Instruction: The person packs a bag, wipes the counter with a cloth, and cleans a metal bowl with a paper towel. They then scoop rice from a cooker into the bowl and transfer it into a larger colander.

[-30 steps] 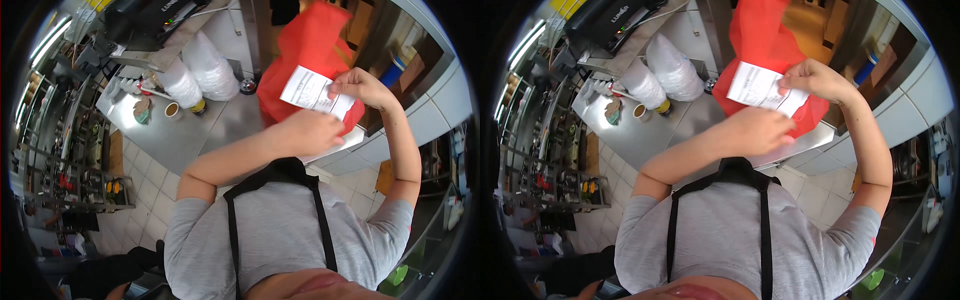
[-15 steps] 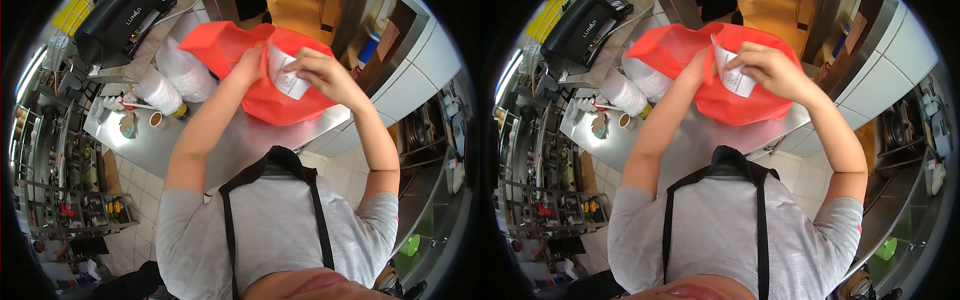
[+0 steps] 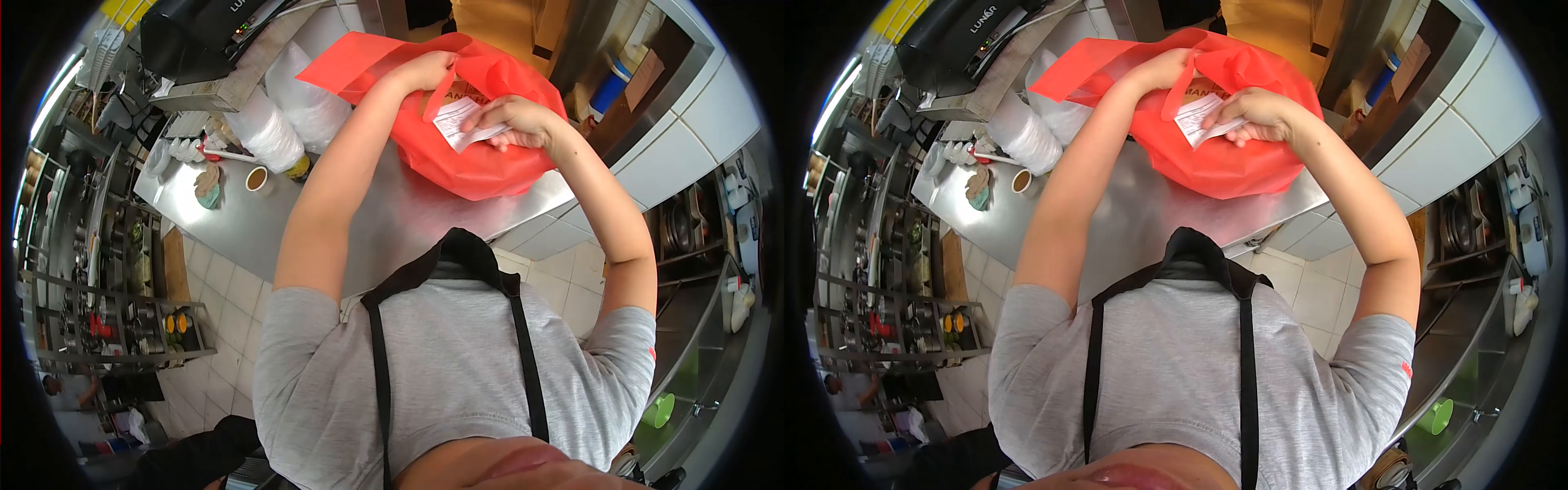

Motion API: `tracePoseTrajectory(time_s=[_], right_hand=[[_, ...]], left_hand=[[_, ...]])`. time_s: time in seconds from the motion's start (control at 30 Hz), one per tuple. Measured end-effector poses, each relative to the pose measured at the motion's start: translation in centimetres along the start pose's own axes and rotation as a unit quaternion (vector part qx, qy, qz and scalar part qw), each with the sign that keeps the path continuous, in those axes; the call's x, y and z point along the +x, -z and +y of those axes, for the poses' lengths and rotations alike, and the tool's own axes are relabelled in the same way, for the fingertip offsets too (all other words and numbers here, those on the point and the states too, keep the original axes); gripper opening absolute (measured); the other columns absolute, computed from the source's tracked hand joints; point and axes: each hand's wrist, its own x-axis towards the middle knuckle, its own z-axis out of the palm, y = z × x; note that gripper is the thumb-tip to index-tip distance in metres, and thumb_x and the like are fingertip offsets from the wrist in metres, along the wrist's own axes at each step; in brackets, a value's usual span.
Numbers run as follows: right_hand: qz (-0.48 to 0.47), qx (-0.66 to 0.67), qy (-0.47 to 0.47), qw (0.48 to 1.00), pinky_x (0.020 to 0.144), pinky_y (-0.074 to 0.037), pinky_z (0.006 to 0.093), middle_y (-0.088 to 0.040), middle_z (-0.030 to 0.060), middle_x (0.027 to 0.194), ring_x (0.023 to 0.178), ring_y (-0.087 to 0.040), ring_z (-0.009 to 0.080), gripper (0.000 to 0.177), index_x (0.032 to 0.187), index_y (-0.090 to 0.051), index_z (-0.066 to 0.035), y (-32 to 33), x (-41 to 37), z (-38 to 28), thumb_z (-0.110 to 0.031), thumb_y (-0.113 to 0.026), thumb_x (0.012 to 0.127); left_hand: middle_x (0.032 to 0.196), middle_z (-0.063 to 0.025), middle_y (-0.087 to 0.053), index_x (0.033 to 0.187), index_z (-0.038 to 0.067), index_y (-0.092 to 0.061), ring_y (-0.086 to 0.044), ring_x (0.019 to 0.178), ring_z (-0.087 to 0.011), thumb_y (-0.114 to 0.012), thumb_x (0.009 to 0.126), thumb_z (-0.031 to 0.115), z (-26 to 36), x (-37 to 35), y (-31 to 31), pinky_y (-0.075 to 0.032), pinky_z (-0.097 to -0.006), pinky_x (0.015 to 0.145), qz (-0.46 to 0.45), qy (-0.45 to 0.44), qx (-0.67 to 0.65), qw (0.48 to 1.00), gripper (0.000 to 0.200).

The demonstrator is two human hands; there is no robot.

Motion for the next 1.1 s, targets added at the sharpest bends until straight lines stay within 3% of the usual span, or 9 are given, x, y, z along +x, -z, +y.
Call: tracePoseTrajectory(time_s=[0.2,0.33,0.43,0.47,0.6,0.7,0.9,1.0,1.1], right_hand=[[0.044,0.147,0.1,0.983,0.075,-0.055,0.0338,-0.055,0.0222,0.106,0.082,-0.062,0.0261,0.026,0.107,-0.05,0.013,-1.8,1.4,1.6,0.004,-0.043,0.084],[0.228,0.134,0.181,0.947,0.078,-0.054,0.032,-0.054,0.0204,0.109,0.083,-0.062,0.0258,0.03,0.113,-0.047,0.013,-1.0,2.3,2.0,0.004,-0.044,0.084],[0.18,0.017,0.132,0.975,0.076,-0.055,0.0298,-0.055,0.0189,0.107,0.078,-0.063,0.023,0.034,0.115,-0.046,0.011,-0.4,0.2,1.4,0.0,-0.048,0.083],[0.178,-0.057,0.097,0.978,0.073,-0.054,0.0283,-0.054,0.0158,0.111,0.078,-0.063,0.018,0.047,0.127,-0.038,0.005,-0.2,-0.9,0.8,-0.007,-0.053,0.084],[0.273,-0.282,0.085,0.916,0.069,-0.052,0.0323,-0.06,0.015,0.103,0.082,-0.064,0.0209,0.05,0.129,-0.042,-0.009,-0.8,-5.3,-1.0,-0.02,-0.059,0.083],[0.367,-0.551,0.151,0.734,0.073,-0.049,0.0362,-0.062,0.0161,0.1,0.078,-0.063,0.027,0.053,0.128,-0.043,-0.006,-0.3,-6.3,0.1,-0.025,-0.061,0.081],[0.264,-0.635,0.015,0.726,0.071,-0.046,0.0378,-0.062,0.0154,0.082,0.079,-0.059,0.0325,0.03,0.096,-0.06,-0.002,-2.3,-9.5,-2.5,-0.017,-0.068,0.071],[0.214,-0.656,0.04,0.723,0.065,-0.045,0.039,-0.06,0.0154,0.073,0.071,-0.057,0.0319,0.018,0.085,-0.062,-0.002,-3.0,-11.1,-3.3,-0.011,-0.065,0.07],[0.195,-0.661,0.109,0.716,0.06,-0.044,0.0392,-0.058,0.0144,0.069,0.068,-0.056,0.0312,0.012,0.081,-0.062,-0.003,-3.1,-11.9,-3.1,-0.008,-0.063,0.07]], left_hand=[[0.093,-0.0049,-0.063,0.102,0.003,-0.058,-0.056,0.083,-0.0121,-0.052,0.085,0.015,1.6,-1.0,-0.1,-0.044,-0.0279,0.073,0.005,-0.012,0.03,0.999,0.022],[0.089,-0.0075,-0.062,0.1,0.001,-0.057,-0.057,0.08,-0.0143,-0.048,0.083,0.01,0.9,-1.1,0.0,-0.045,-0.0279,0.07,0.015,0.031,0.044,0.998,0.022],[0.09,-0.0107,-0.062,0.102,0.0,-0.056,-0.057,0.08,-0.0168,-0.049,0.081,0.009,5.9,-3.9,-0.2,-0.045,-0.0276,0.07,0.003,0.119,0.129,0.984,0.024],[0.094,-0.0134,-0.062,0.102,0.0,-0.056,-0.059,0.082,-0.0224,-0.052,0.079,0.013,-0.3,-1.9,-0.8,-0.046,-0.0306,0.071,0.029,0.013,0.218,0.975,0.026],[0.099,-0.0147,-0.061,0.105,0.003,-0.055,-0.057,0.091,-0.0303,-0.058,0.078,0.025,3.5,-4.6,-1.9,-0.046,-0.0371,0.077,0.049,-0.07,0.196,0.977,0.035],[0.103,-0.0144,-0.06,0.106,0.003,-0.055,-0.057,0.095,-0.029,-0.061,0.079,0.032,6.6,-6.3,-1.8,-0.045,-0.0368,0.079,0.003,0.031,0.174,0.984,0.04],[0.114,-0.0202,-0.055,0.116,0.001,-0.053,-0.053,0.106,-0.0314,-0.068,0.073,0.046,7.9,-7.0,-3.9,-0.043,-0.0373,0.088,0.065,0.001,0.04,0.997,0.064],[0.122,-0.0227,-0.049,0.121,0.0,-0.05,-0.047,0.115,-0.0327,-0.065,0.071,0.055,5.6,-3.6,-5.0,-0.039,-0.039,0.095,-0.046,-0.043,0.102,0.993,0.076],[0.128,-0.022,-0.044,0.12,-0.001,-0.05,-0.042,0.119,-0.0326,-0.057,0.073,0.063,7.9,-3.9,-6.7,-0.035,-0.0423,0.098,-0.046,-0.024,0.275,0.96,0.08]])
